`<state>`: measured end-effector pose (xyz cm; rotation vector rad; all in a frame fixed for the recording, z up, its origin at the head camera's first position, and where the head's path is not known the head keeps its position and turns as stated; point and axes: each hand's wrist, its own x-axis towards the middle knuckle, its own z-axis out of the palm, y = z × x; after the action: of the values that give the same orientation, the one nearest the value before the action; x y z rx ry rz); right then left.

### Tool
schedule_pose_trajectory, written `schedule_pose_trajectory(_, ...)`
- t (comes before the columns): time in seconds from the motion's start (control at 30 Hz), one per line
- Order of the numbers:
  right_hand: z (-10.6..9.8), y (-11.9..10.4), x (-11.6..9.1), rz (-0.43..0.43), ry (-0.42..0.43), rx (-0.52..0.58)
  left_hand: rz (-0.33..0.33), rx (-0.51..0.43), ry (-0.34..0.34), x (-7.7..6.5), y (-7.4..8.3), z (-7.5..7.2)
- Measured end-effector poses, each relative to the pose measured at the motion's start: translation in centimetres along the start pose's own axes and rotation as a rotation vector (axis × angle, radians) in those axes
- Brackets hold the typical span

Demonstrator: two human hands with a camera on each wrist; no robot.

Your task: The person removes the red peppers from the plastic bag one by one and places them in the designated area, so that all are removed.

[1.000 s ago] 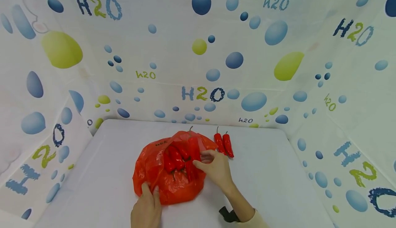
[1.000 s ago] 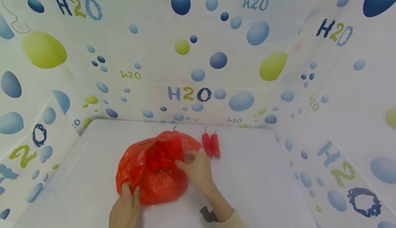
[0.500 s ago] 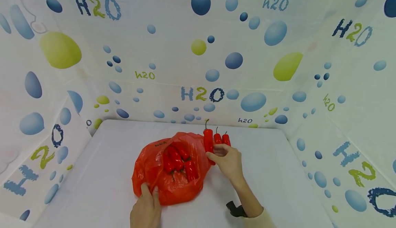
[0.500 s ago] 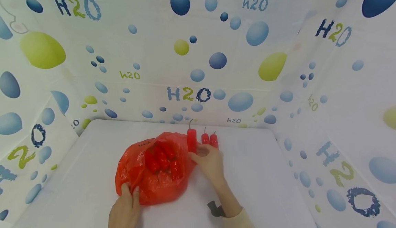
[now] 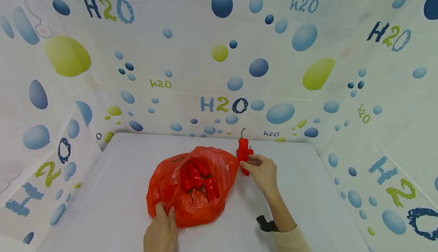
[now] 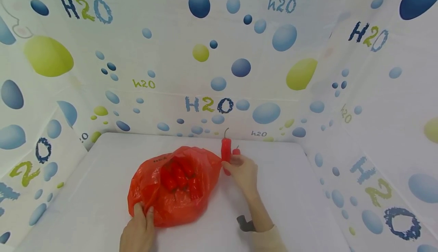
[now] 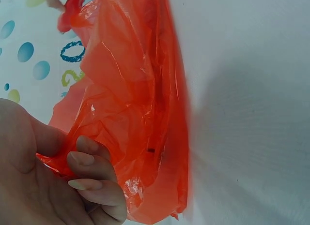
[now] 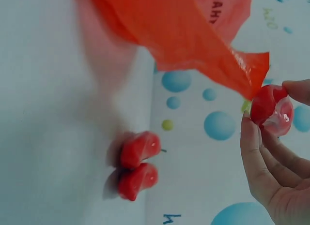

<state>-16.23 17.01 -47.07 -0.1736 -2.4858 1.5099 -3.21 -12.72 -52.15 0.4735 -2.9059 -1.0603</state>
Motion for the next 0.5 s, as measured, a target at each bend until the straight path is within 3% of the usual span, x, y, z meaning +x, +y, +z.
schedule_pose_trajectory(0.5,-1.1,3.8,3.2,0.098,0.038,-0.095,-0.006,0.001,-0.009,0.1,-0.1,0.0)
